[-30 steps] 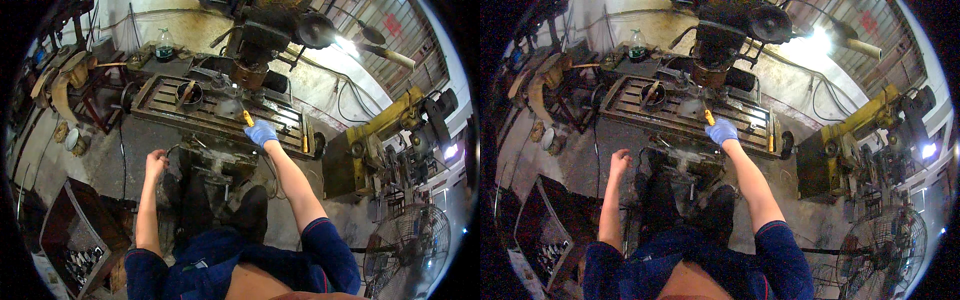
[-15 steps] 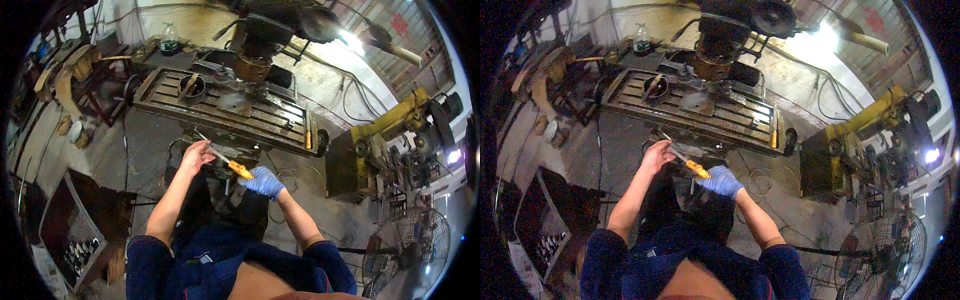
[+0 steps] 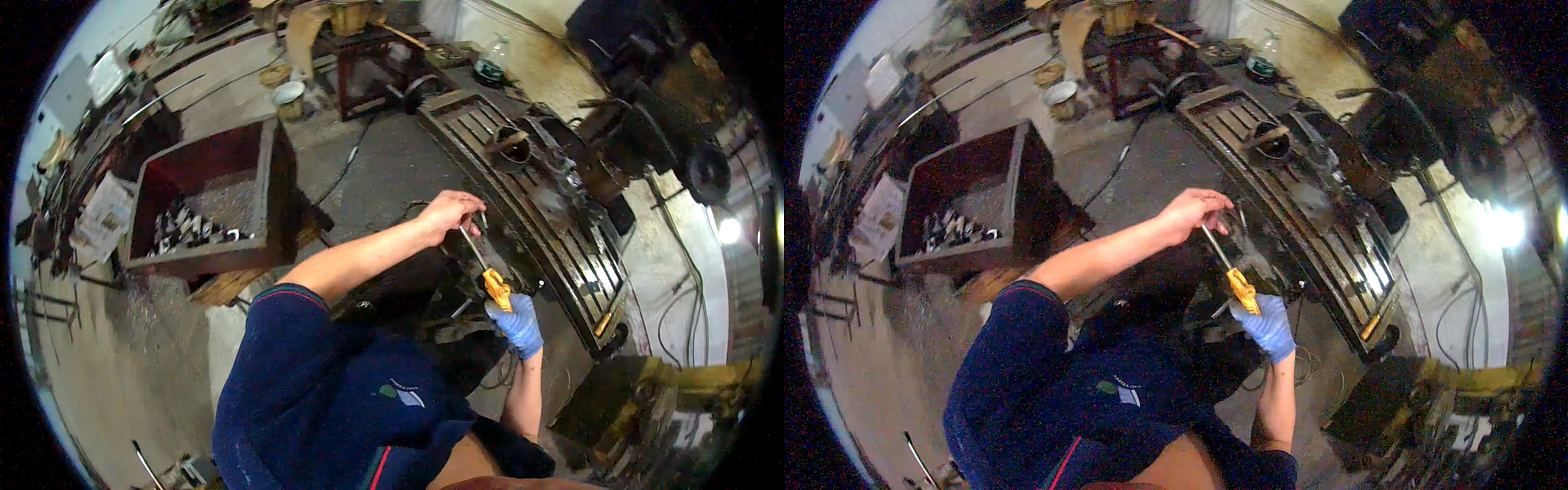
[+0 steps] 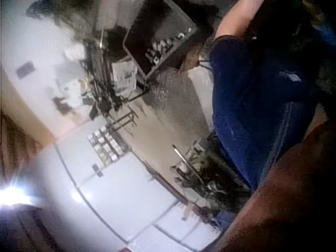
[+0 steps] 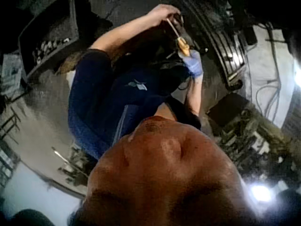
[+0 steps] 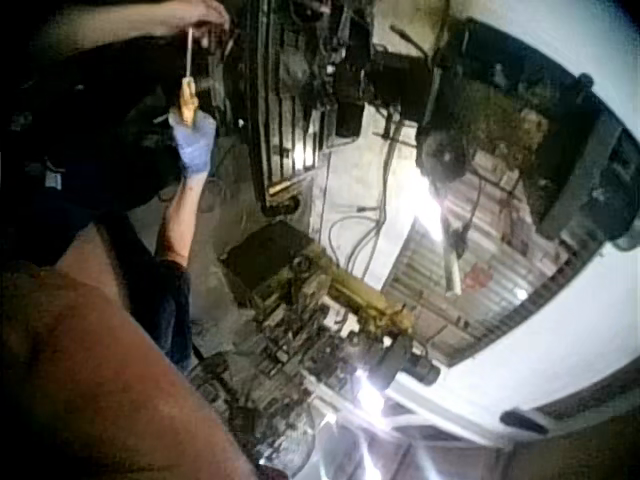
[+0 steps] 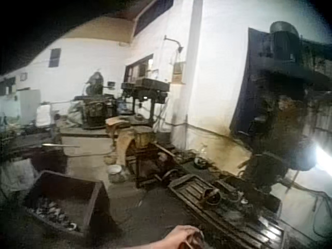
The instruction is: The person deburrs small metal parts with a tool. They pick the parts from a container and place them on the table of a machine.
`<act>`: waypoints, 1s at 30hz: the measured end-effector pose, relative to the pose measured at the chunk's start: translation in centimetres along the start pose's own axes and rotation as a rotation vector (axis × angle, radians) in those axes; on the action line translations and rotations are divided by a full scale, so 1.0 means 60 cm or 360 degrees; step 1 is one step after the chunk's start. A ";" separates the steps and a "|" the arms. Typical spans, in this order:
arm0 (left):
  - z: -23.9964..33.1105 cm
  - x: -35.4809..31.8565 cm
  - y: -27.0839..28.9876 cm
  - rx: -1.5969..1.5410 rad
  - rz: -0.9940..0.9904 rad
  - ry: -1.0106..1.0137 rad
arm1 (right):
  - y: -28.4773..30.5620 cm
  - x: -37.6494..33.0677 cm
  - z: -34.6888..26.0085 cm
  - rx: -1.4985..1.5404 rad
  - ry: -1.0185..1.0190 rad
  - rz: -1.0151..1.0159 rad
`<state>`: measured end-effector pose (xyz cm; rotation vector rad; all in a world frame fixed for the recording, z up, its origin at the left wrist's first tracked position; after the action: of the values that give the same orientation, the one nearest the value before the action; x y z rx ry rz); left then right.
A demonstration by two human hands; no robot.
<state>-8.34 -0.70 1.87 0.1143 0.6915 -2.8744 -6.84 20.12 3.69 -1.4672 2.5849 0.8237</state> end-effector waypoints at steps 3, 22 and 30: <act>0.125 -0.110 0.018 0.0212 0.0144 -0.0163 | -0.008 -0.001 -0.016 0.0013 0.0111 -0.0058; 0.335 -0.611 0.700 0.3033 0.1771 0.1313 | -0.007 -0.005 0.008 0.0170 0.0160 0.0077; 0.303 -0.572 0.738 0.3392 0.1358 0.1672 | 0.000 -0.008 0.000 -0.0063 0.0147 0.0187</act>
<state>33.37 -42.28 2.40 1.5066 -1.8946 -1.2094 -6.60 20.53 3.84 -1.4075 2.7613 0.8438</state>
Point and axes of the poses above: each hand's wrist, its own x-axis towards the middle knuckle, its own y-axis out of the back of the hand, z = x × y, the point moved 9 cm from there along x, towards the middle knuckle, and after that the axes turned 5 degrees about -z, right-handed, at the moved point
